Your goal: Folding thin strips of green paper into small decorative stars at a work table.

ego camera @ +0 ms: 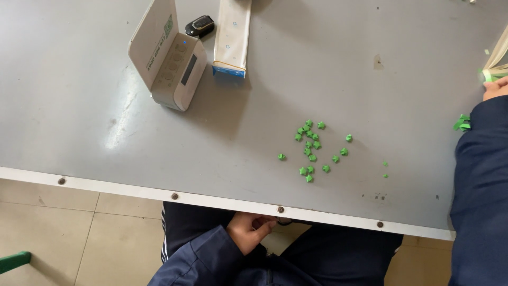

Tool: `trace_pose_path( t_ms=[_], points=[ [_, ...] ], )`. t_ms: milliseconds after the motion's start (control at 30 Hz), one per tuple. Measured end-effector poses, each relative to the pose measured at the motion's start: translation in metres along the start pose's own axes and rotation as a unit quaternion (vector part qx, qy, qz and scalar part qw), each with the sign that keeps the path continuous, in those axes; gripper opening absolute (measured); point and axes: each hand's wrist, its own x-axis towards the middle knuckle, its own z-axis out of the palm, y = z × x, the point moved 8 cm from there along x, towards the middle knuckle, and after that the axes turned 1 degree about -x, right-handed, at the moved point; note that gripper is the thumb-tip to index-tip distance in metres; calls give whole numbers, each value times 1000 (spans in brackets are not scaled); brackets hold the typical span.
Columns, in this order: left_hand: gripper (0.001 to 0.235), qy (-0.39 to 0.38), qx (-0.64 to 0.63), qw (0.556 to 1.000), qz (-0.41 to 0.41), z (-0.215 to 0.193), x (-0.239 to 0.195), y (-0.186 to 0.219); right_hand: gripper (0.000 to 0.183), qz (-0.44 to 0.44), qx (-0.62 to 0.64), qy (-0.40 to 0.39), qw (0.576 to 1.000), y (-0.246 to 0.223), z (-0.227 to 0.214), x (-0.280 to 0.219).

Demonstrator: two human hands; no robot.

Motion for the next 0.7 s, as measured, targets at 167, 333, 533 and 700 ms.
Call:
trace_pose_path(
  t_ms=[167, 333, 533, 700],
  points=[
    [19, 20, -6, 999, -48, 0, -1, -13, 27, 24, 8, 4, 1000, 18, 6, 0],
    [19, 16, 21, 999, -34, 0, -1, -10, 25, 53, 62, -1, 997, 41, 16, 5],
    [22, 23, 16, 999, -21, 1, -1, -18, 10, 34, 54, 11, 998, 3, -8, -3],
    [17, 30, 17, 998, -53, 1, -2, -24, 9, 68, 62, -15, 996, -16, -20, -9]
  ],
)
